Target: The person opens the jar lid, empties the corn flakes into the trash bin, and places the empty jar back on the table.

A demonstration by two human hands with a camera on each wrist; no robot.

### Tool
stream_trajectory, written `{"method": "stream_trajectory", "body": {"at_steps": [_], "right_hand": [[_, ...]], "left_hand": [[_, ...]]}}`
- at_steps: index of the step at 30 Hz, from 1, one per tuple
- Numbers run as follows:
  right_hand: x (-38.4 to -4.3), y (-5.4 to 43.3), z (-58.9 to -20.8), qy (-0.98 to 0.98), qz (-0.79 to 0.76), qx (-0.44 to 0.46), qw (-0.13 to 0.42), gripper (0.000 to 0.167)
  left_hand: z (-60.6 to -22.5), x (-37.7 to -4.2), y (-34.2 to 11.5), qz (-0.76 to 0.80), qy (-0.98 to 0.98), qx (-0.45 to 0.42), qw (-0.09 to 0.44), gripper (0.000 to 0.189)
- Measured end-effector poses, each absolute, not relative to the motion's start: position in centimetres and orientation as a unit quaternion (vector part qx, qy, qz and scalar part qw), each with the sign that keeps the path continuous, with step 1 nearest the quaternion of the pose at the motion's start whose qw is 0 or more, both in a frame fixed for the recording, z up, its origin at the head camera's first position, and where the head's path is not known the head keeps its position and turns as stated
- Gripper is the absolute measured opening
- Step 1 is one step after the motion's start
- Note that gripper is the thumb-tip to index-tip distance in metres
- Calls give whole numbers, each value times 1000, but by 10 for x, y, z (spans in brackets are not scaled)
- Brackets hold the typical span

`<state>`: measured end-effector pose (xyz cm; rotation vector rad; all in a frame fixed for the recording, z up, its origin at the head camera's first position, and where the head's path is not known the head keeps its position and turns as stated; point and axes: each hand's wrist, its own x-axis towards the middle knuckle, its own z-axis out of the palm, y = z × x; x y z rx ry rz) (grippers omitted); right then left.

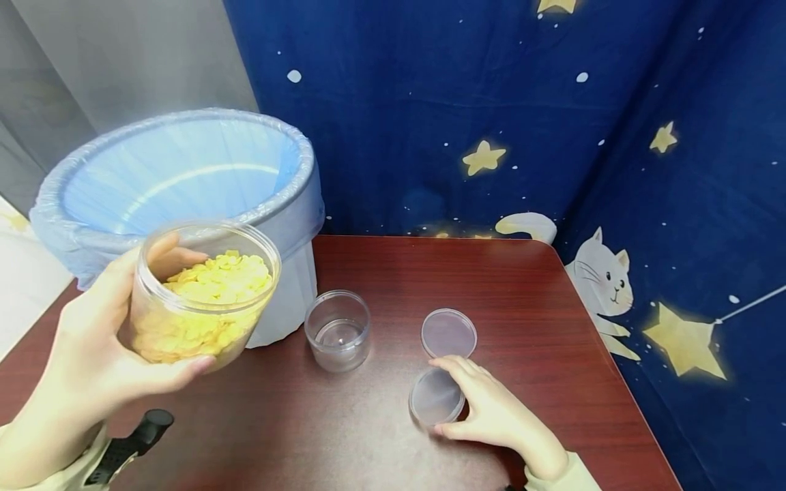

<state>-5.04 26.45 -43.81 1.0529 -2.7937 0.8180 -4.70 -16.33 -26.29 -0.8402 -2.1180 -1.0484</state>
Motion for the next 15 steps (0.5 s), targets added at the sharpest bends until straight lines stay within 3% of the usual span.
{"method": "stream_trajectory", "body": {"at_steps": [15], "right_hand": [[-46, 267, -447, -903, 274, 332, 19, 90]], "left_hand": [[-238, -33, -175, -357, -842, -242, 323, 114]]}}
